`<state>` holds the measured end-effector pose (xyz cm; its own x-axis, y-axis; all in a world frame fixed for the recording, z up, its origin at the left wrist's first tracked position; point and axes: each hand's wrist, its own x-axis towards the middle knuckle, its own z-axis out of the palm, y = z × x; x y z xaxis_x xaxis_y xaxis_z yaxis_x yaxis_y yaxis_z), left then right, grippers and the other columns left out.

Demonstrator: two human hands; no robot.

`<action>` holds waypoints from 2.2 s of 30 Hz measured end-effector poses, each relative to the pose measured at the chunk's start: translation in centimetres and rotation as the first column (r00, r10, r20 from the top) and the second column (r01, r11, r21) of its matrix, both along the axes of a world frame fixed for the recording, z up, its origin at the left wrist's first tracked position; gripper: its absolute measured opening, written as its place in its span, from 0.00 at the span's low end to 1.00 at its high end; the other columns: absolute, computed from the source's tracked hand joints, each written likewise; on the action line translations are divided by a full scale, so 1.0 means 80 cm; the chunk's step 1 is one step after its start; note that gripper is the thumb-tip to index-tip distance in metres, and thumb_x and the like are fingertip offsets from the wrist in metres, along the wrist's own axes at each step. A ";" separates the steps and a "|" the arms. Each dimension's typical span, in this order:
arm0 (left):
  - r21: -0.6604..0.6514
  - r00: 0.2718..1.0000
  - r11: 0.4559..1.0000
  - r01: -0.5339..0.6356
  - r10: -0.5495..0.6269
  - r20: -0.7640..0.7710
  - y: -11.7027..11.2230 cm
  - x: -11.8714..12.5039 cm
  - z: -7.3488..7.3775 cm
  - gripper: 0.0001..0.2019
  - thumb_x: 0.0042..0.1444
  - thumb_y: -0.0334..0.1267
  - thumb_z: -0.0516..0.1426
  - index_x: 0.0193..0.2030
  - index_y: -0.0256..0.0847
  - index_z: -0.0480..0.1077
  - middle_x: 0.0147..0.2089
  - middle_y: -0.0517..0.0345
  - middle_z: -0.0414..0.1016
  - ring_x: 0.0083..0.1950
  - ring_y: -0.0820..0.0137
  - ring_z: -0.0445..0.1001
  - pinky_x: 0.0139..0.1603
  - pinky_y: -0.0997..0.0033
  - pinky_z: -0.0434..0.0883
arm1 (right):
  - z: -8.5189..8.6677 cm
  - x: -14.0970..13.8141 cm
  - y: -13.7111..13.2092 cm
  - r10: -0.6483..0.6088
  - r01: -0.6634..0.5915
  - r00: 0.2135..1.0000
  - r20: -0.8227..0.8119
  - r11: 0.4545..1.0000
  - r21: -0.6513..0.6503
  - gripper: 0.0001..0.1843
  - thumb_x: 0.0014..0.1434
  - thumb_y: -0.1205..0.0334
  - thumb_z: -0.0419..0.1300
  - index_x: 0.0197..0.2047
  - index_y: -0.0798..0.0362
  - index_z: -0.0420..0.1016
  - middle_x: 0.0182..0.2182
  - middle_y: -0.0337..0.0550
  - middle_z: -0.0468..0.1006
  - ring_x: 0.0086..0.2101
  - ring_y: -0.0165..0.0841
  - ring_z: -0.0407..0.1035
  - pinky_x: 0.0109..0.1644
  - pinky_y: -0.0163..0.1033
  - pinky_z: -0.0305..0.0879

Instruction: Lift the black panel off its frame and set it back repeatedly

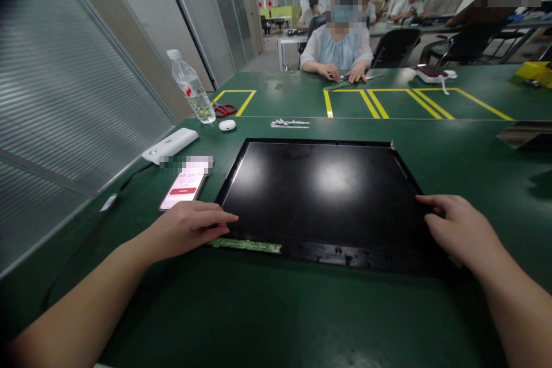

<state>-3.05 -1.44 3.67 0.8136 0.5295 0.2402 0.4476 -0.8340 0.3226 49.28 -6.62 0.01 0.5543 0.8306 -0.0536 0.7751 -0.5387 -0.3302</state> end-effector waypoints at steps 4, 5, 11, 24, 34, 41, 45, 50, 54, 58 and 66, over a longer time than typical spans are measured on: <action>-0.018 1.000 1.000 -0.008 0.008 0.002 0.001 0.001 -0.001 0.12 0.72 0.32 0.56 0.54 0.37 0.80 0.42 0.52 0.87 0.37 0.68 0.85 0.34 0.74 0.76 | 0.005 -0.005 0.001 0.007 -0.007 1.000 0.021 1.000 -0.013 0.31 0.49 0.56 0.54 0.53 0.52 0.86 0.48 0.56 0.80 0.35 0.45 0.76 0.40 0.50 0.75; -0.021 1.000 1.000 -0.011 0.011 0.001 0.001 0.001 -0.001 0.12 0.72 0.32 0.56 0.54 0.37 0.81 0.42 0.52 0.87 0.37 0.68 0.85 0.34 0.74 0.76 | 0.007 -0.008 0.001 -0.003 0.004 1.000 0.020 1.000 -0.023 0.32 0.49 0.56 0.54 0.54 0.53 0.86 0.50 0.56 0.80 0.35 0.45 0.76 0.40 0.50 0.75; -0.111 0.997 0.991 -0.069 0.071 0.018 0.000 0.001 0.000 0.13 0.71 0.35 0.57 0.54 0.41 0.82 0.40 0.54 0.87 0.35 0.69 0.84 0.34 0.74 0.78 | 0.015 -0.017 0.002 -0.037 0.037 0.999 0.001 0.999 -0.019 0.31 0.48 0.58 0.54 0.52 0.52 0.86 0.47 0.54 0.80 0.34 0.44 0.75 0.41 0.49 0.74; -0.123 0.806 0.816 -0.565 0.578 0.127 0.011 0.002 -0.016 0.23 0.67 0.42 0.56 0.62 0.32 0.78 0.63 0.34 0.76 0.63 0.49 0.77 0.61 0.45 0.80 | 0.013 -0.006 0.002 -0.023 0.021 0.999 -0.047 0.999 -0.044 0.30 0.46 0.54 0.55 0.51 0.49 0.85 0.46 0.54 0.79 0.34 0.45 0.77 0.38 0.50 0.74; -0.071 0.838 0.836 -0.544 0.537 -0.094 0.006 0.005 -0.028 0.22 0.70 0.42 0.52 0.63 0.35 0.78 0.72 0.32 0.69 0.72 0.41 0.70 0.72 0.33 0.68 | 0.014 -0.009 0.001 -0.028 0.026 0.998 -0.049 0.999 -0.024 0.31 0.45 0.54 0.55 0.51 0.51 0.84 0.45 0.56 0.80 0.33 0.47 0.76 0.36 0.52 0.74; -0.070 0.854 0.853 -0.517 0.510 -0.102 0.006 0.007 -0.031 0.23 0.71 0.37 0.49 0.65 0.36 0.77 0.72 0.34 0.71 0.73 0.44 0.71 0.73 0.36 0.69 | 0.023 -0.020 0.000 -0.035 0.032 0.998 -0.049 0.998 -0.062 0.32 0.49 0.55 0.54 0.54 0.53 0.83 0.48 0.57 0.79 0.32 0.45 0.75 0.37 0.50 0.73; -0.067 0.853 0.853 -0.517 0.507 -0.120 0.007 0.007 -0.031 0.25 0.70 0.34 0.48 0.67 0.35 0.77 0.72 0.33 0.71 0.73 0.43 0.70 0.72 0.37 0.70 | 0.028 -0.024 0.001 -0.050 0.047 0.997 -0.050 0.997 -0.065 0.32 0.47 0.56 0.54 0.52 0.54 0.83 0.47 0.58 0.79 0.31 0.46 0.75 0.36 0.51 0.73; -0.058 0.855 0.859 -0.508 0.495 -0.154 0.009 0.007 -0.029 0.26 0.69 0.34 0.48 0.68 0.32 0.76 0.73 0.29 0.69 0.73 0.41 0.70 0.71 0.35 0.70 | 0.026 -0.020 0.001 -0.024 0.023 0.999 -0.040 0.999 -0.023 0.29 0.46 0.56 0.55 0.49 0.52 0.84 0.41 0.55 0.81 0.35 0.49 0.77 0.38 0.51 0.74; -0.084 0.859 0.857 -0.509 0.499 -0.117 0.010 0.005 -0.032 0.26 0.68 0.33 0.49 0.67 0.34 0.77 0.73 0.31 0.69 0.73 0.40 0.70 0.72 0.33 0.69 | 0.028 -0.025 0.000 -0.096 0.086 0.989 -0.117 0.992 -0.088 0.32 0.48 0.56 0.54 0.55 0.53 0.83 0.38 0.53 0.81 0.26 0.45 0.74 0.31 0.51 0.72; -0.107 0.856 0.849 -0.517 0.508 -0.101 0.010 0.005 -0.035 0.26 0.67 0.32 0.49 0.67 0.36 0.77 0.74 0.35 0.69 0.74 0.42 0.69 0.73 0.33 0.68 | 0.034 -0.034 0.001 -0.104 0.100 0.991 -0.086 0.994 -0.048 0.28 0.45 0.56 0.56 0.48 0.50 0.84 0.38 0.53 0.81 0.27 0.47 0.75 0.32 0.52 0.73; -0.108 0.817 0.812 -0.574 0.561 -0.130 0.005 0.011 -0.028 0.28 0.70 0.37 0.49 0.73 0.30 0.68 0.75 0.31 0.69 0.75 0.43 0.68 0.73 0.31 0.66 | 0.038 -0.027 -0.001 -0.090 0.084 0.988 -0.123 0.995 -0.049 0.28 0.43 0.53 0.56 0.47 0.49 0.83 0.41 0.55 0.82 0.35 0.50 0.78 0.35 0.51 0.73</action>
